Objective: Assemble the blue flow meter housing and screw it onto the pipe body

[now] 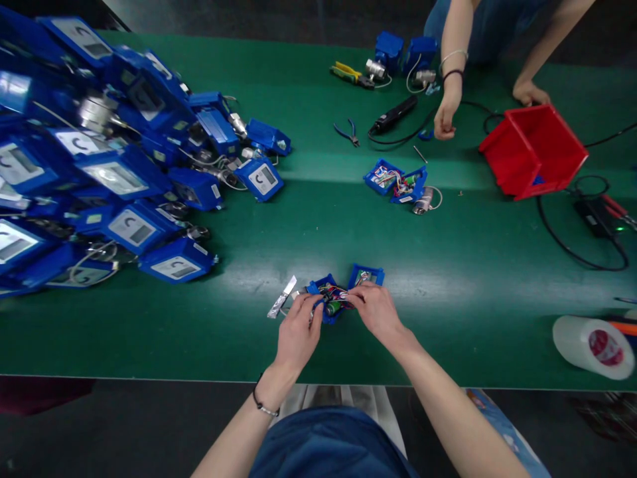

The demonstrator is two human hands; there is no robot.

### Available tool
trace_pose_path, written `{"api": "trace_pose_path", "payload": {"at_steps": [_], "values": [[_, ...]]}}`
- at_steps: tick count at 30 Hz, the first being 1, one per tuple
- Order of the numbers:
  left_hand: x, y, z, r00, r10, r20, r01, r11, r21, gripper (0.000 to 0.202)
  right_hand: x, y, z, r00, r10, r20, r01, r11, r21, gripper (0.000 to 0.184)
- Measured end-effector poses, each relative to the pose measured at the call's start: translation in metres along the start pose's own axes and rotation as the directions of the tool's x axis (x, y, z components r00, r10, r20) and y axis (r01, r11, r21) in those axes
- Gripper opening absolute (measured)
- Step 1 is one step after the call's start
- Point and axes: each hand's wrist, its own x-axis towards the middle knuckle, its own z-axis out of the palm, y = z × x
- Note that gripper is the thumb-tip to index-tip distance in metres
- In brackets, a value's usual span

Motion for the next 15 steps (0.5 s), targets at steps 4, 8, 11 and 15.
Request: {"api": "trace_pose_path", "payload": {"at_steps": [4,8,11,15], "values": [[-0.006,-0.011,0.005,0.976,0.216,-0.009,-0.212,0.966,0.15,0.026,0.012,-0.011,0.001,0.994,0.029,0.102,0.012,0.924,-0.382,0.023],[-0.01,-0.014,0.007,0.923,0.364,0.122,-0.384,0.889,0.252,0.037,0.018,-0.017,0.006,0.988,-0.011,0.157,0.087,0.871,-0.483,0.026],[-0.009,-0.017,0.01,0.865,0.454,0.211,-0.5,0.807,0.313,0.043,0.021,-0.02,0.014,0.979,-0.05,0.195,0.144,0.85,-0.507,0.029],[-0.004,-0.019,0.02,0.83,0.484,0.278,-0.558,0.73,0.394,0.036,0.023,-0.02,0.022,0.969,-0.082,0.235,0.195,0.836,-0.512,0.031]]}}
